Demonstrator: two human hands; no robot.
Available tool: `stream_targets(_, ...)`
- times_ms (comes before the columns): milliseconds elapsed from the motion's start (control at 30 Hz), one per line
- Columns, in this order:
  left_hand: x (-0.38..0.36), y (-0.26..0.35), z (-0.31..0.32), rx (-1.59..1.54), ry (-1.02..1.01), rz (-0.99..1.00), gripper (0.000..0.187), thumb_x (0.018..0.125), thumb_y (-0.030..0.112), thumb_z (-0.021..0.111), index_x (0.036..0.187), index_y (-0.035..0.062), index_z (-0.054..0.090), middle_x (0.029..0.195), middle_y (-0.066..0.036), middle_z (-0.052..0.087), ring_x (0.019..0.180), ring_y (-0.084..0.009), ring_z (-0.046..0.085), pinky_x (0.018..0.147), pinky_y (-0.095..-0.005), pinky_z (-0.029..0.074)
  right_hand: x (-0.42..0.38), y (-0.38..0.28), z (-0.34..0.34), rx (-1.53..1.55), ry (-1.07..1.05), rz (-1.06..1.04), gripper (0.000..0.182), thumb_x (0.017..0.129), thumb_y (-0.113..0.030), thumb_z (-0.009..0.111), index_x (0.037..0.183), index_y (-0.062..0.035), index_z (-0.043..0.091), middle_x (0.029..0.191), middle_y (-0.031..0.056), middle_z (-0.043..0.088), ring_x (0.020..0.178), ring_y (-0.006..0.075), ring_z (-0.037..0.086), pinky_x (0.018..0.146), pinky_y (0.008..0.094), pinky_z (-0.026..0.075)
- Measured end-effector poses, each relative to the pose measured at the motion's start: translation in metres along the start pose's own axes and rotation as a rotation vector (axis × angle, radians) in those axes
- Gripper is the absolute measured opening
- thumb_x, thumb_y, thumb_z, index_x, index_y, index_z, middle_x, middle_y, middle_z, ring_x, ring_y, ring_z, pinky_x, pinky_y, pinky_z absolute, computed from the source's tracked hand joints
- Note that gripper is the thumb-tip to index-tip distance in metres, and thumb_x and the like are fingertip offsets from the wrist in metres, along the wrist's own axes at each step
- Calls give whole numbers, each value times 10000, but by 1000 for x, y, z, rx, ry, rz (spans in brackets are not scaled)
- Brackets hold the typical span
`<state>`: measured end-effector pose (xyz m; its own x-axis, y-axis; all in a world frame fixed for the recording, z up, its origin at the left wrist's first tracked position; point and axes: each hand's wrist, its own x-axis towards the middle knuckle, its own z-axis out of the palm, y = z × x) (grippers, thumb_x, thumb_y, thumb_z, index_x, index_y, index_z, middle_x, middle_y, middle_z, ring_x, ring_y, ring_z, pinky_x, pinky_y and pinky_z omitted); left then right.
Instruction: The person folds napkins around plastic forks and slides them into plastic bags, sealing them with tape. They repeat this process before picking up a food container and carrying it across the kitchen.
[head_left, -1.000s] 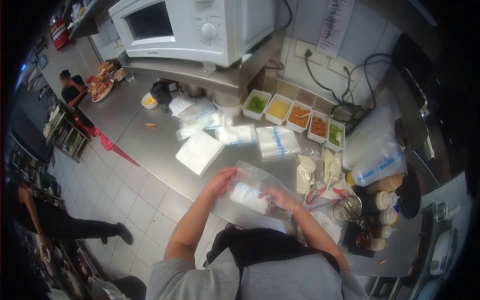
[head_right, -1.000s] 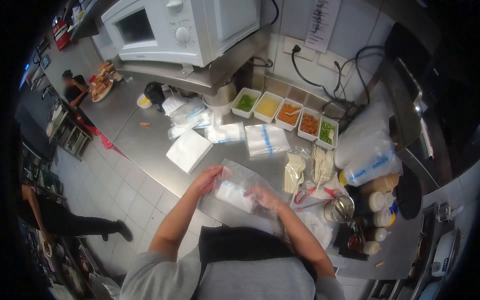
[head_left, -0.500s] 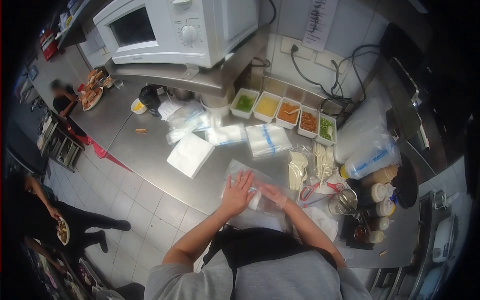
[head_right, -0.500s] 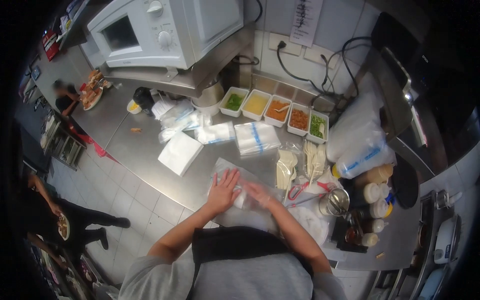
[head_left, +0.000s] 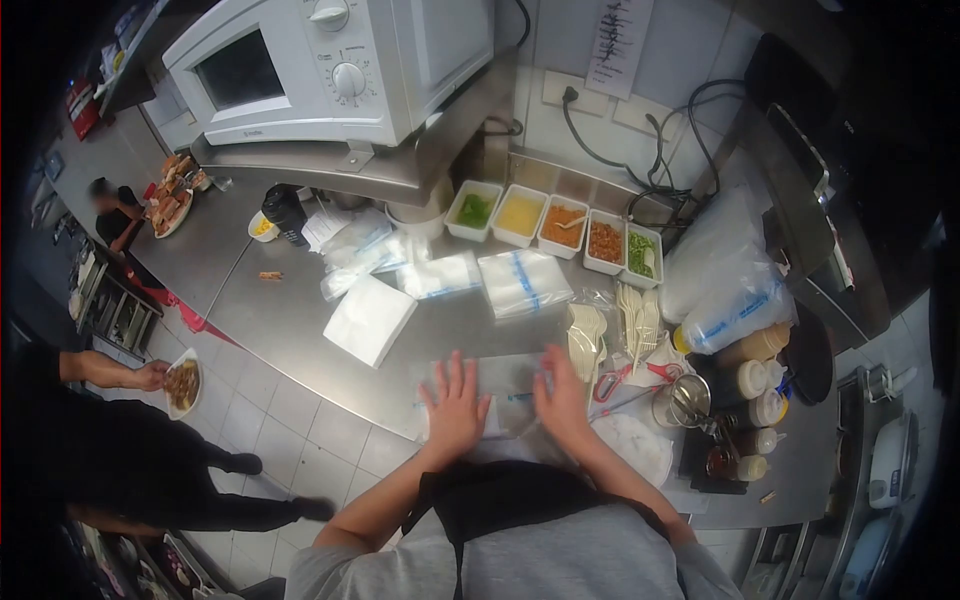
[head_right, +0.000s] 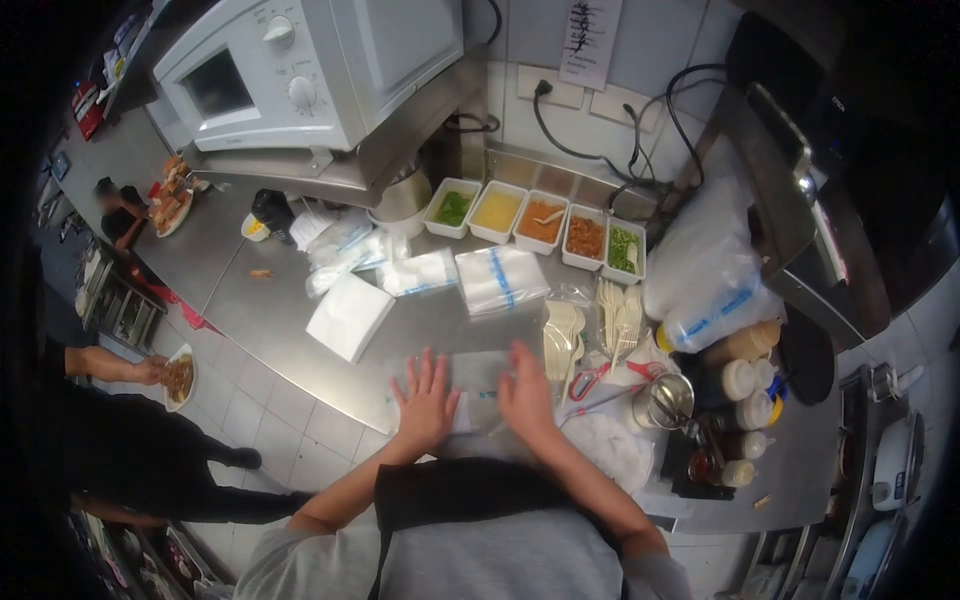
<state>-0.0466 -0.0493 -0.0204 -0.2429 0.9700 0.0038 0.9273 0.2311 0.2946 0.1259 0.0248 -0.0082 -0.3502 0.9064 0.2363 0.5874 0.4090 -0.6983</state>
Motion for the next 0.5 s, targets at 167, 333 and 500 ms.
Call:
stream_targets(167,37,-9,55,17,48,324,693,881,379,473,1423,18,235,1519,-150,123,1396,-352,118,1044,-643,105,-6,-21,64,139,-201,-326,730,856,-250,567,1397,63,189,1401,282,297,1309,400,298,1075,452,243)
stream_targets(333,40,-8,42,26,23,246,645,900,332,451,1417,4,248,1515,-129,161,1398,-311,143,1062,-597,135,-1,8,62,-85,-276,-282,832,865,-398,538,1408,86,134,1475,268,153,1384,375,145,1107,464,159)
stream_targets(500,46,-40,22,19,59,124,613,909,293,442,1411,-6,254,1510,-128,178,1398,-277,156,1078,-564,138,11,22,35,-378,-268,-73,886,852,-464,530,1411,84,115,1477,256,159,1384,370,151,1105,462,168)
